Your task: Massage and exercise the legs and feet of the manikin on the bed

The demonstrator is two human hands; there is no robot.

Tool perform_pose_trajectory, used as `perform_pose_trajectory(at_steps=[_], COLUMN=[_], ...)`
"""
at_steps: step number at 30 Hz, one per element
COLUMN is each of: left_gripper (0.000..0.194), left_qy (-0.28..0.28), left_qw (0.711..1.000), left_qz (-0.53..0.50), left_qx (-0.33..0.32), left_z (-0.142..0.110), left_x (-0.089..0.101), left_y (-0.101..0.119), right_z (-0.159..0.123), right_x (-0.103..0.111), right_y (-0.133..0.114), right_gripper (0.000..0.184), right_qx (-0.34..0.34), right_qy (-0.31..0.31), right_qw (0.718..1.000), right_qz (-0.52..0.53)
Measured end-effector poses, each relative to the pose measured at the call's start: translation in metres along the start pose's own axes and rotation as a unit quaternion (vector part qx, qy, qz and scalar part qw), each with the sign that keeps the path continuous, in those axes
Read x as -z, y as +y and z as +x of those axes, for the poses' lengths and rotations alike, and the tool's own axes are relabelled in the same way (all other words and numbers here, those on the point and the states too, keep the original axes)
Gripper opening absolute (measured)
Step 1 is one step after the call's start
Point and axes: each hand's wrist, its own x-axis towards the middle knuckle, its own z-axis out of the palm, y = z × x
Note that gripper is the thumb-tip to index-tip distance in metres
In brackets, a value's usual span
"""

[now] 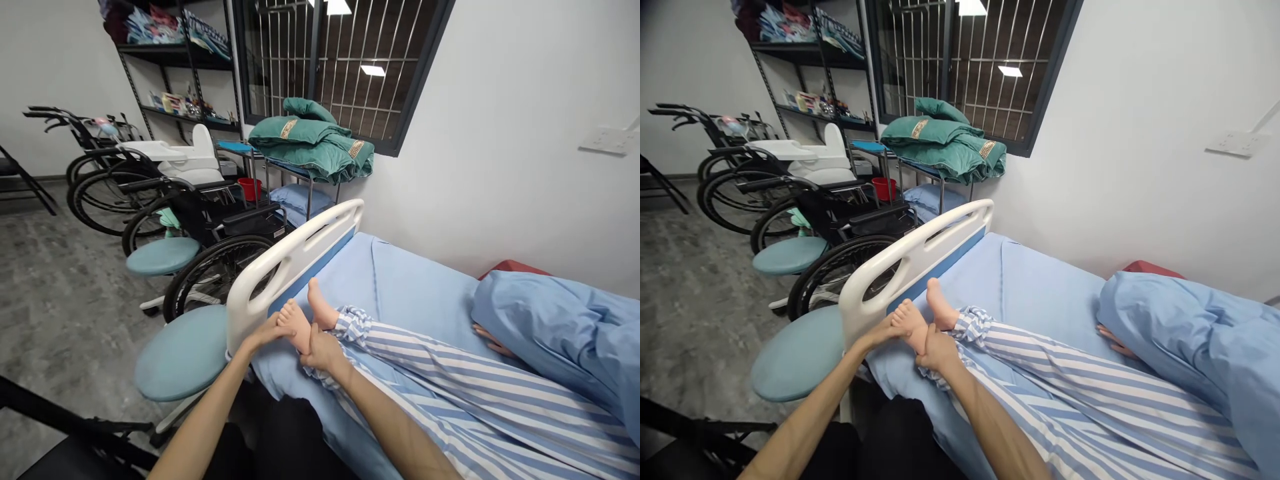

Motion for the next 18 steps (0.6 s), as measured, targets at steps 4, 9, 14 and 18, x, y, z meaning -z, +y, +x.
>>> perform_pose_trajectory(at_steps=[4, 9, 14, 18], left_gripper=[0.03, 0.038, 0.037, 0.033], left_qy=[0.104, 0.193, 0.153, 0.126], left_qw=[0.982, 0.953, 0.966, 0.978], left_qz=[-0.154, -0.23, -0.207, -0.166], left_qx=[-0.038, -0.04, -0.022, -0.002], left_z=[-0.002, -0.002, -0.002, -0.005], left_x=[-0.039, -0.062, -0.052, -0.048], left_y=[-0.021, -0.038, -0.034, -0.031], right_z=[0.0, 0.003, 0.003, -0.001], right_x=[0.001, -0.001, 0.002, 0.006], right_y=[0.0, 0.002, 0.001, 0.0], right_gripper=[0.054, 0.062, 0.056, 0.057], right_qx=[-0.004, -0.001, -0.01, -0.01], right_qy=[0.004, -0.002, -0.024, -0.027], right_qw=[1.0, 1.0, 0.999, 0.999], right_qz=[0.001, 0.004, 0.022, 0.026])
